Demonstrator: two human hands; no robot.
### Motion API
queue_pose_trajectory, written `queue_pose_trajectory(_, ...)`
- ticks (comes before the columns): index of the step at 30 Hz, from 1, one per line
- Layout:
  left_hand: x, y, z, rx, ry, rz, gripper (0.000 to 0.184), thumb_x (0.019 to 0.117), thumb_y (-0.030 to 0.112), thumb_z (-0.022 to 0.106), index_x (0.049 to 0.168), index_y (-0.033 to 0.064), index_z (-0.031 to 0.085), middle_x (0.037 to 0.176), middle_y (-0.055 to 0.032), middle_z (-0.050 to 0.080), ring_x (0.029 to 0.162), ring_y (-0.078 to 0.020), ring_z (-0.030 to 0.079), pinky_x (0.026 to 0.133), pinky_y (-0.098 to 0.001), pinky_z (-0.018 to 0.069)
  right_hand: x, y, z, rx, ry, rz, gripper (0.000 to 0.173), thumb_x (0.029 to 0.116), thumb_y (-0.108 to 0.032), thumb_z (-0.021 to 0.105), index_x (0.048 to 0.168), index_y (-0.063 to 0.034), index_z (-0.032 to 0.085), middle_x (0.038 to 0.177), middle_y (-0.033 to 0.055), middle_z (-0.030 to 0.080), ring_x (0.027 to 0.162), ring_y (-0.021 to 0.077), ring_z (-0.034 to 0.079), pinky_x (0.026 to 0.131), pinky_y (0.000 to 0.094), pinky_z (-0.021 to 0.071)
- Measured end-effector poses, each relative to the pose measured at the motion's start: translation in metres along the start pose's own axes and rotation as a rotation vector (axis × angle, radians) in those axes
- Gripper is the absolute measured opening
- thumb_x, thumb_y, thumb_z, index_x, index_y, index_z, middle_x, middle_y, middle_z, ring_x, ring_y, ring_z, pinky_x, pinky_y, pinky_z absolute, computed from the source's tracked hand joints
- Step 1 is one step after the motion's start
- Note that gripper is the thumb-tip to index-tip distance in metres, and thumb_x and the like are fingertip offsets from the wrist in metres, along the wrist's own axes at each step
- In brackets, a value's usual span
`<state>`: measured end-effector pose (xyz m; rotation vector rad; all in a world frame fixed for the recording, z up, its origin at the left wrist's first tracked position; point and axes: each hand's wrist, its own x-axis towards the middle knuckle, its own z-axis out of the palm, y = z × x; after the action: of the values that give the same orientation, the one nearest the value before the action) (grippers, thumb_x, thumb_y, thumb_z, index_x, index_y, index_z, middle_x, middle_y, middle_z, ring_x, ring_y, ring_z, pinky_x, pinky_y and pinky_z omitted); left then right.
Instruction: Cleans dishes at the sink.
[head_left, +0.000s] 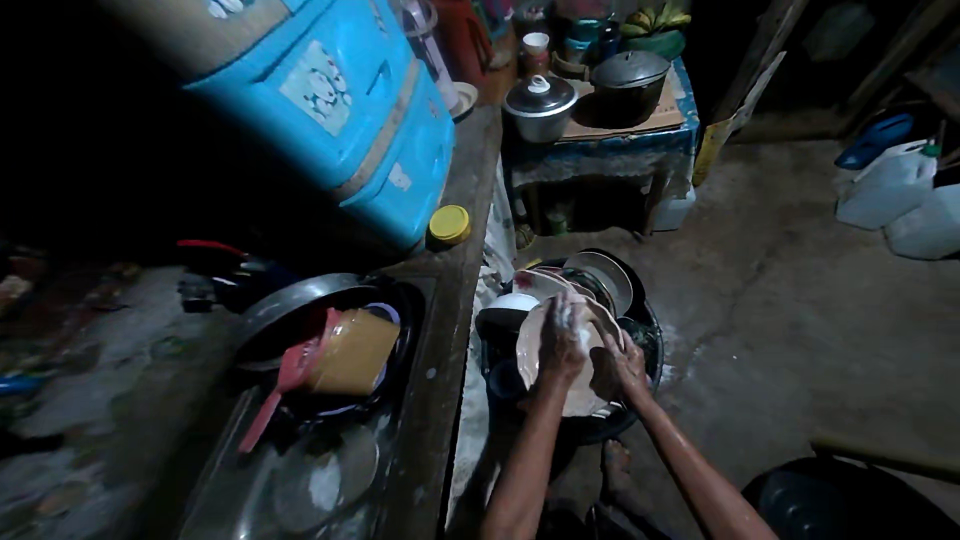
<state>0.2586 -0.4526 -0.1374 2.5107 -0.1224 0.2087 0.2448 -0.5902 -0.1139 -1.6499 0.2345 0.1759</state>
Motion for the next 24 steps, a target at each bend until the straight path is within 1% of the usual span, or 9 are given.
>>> queue_pose_trajectory(4,-0.04,0.018,0.006,-0.103,-0.249,0.089,0.048,0.0933,0.014,0.065,0.138,-0.0021,0.061,0.149,-0.024,0.053,0.145,-0.0409,0.042,0.121,-0.0536,0.0317,0.019,-0.003,-0.009,0.088,0.143,0.019,0.037,0.1084,-0.018,0.046,0.132,0.0089,0.057,0.106,0.0199,0.068,0.09,0.0186,0.067,0.084,0.0378,0.0566)
queue_pose_trajectory(6,-0.039,-0.002,-0.007,-0.042,-0.257,-0.064,0.048,0.0942,0.013,0.064,0.139,-0.0035,0.059,0.147,-0.03,0.05,0.142,-0.0487,0.04,0.119,-0.0609,0.0272,0.02,-0.008,-0.02,0.08,0.147,0.018,0.041,0.1079,-0.015,0.047,0.14,0.0114,0.051,0.129,0.0266,0.062,0.114,0.0248,0.063,0.102,0.0395,0.0489)
queue_pose_trajectory(8,-0.014,-0.021,-0.011,0.024,-0.086,-0.138,0.039,0.0985,0.007,0.057,0.135,-0.0052,0.061,0.143,-0.0323,0.053,0.137,-0.0497,0.047,0.117,-0.0575,0.0353,0.012,-0.008,-0.02,0.048,0.136,-0.022,0.039,0.106,-0.011,0.051,0.136,0.014,0.054,0.131,0.0292,0.062,0.121,0.0278,0.062,0.107,0.0399,0.046)
queue_pose_trajectory(10,0.014,-0.014,-0.008,0.109,0.028,-0.144,0.037,0.0997,0.01,0.057,0.134,-0.0019,0.063,0.136,-0.0292,0.06,0.127,-0.0449,0.058,0.109,-0.0545,0.0459,0.004,-0.003,-0.013,0.057,0.093,0.0,0.037,0.1059,-0.012,0.051,0.134,0.0113,0.058,0.124,0.0259,0.065,0.112,0.024,0.065,0.101,0.0385,0.0497)
queue_pose_trajectory(13,0.014,0.029,-0.009,0.139,-0.257,-0.287,0.047,0.1028,0.024,0.055,0.146,0.0071,0.054,0.14,-0.0202,0.061,0.127,-0.0362,0.061,0.104,-0.0543,0.0491,0.003,0.005,-0.003,0.138,0.097,0.071,0.037,0.1074,-0.018,0.049,0.132,0.0069,0.059,0.102,0.0173,0.068,0.082,0.0167,0.065,0.08,0.0373,0.0562)
queue_pose_trajectory(15,-0.008,0.043,-0.006,0.052,-0.355,-0.252,0.047,0.0988,0.022,0.062,0.142,0.0044,0.058,0.134,-0.0224,0.064,0.121,-0.0388,0.064,0.101,-0.0569,0.0503,0.009,0.003,-0.006,0.157,0.137,0.054,0.036,0.1082,-0.017,0.046,0.13,0.0096,0.058,0.097,0.0163,0.068,0.08,0.0137,0.064,0.079,0.0347,0.0562)
queue_pose_trajectory(17,-0.03,0.033,-0.005,0.061,-0.307,-0.152,0.043,0.0935,0.017,0.067,0.133,0.0003,0.064,0.13,-0.0252,0.065,0.118,-0.0418,0.065,0.098,-0.057,0.0517,0.014,-0.001,-0.014,0.142,0.165,0.034,0.038,0.1082,-0.015,0.047,0.133,0.012,0.056,0.109,0.0209,0.067,0.09,0.0152,0.064,0.086,0.0337,0.0544)
queue_pose_trajectory(21,-0.012,-0.008,-0.02,0.183,-0.124,-0.273,0.041,0.0988,0.007,0.056,0.138,-0.0025,0.059,0.144,-0.0355,0.05,0.136,-0.0553,0.044,0.114,-0.0656,0.0328,0.005,-0.006,-0.018,0.041,0.106,0.004,0.036,0.1067,-0.013,0.05,0.131,0.0117,0.058,0.117,0.0239,0.068,0.103,0.0196,0.066,0.096,0.0353,0.0514)
queue_pose_trajectory(24,0.009,0.002,-0.009,0.203,0.005,-0.275,0.05,0.0968,0.019,0.059,0.143,0.0018,0.055,0.148,-0.0304,0.048,0.139,-0.0485,0.044,0.114,-0.0619,0.0345,-0.002,-0.003,-0.008,0.021,0.035,0.025,0.036,0.1078,-0.015,0.048,0.131,0.0103,0.059,0.114,0.0241,0.068,0.102,0.023,0.066,0.096,0.0399,0.0517)
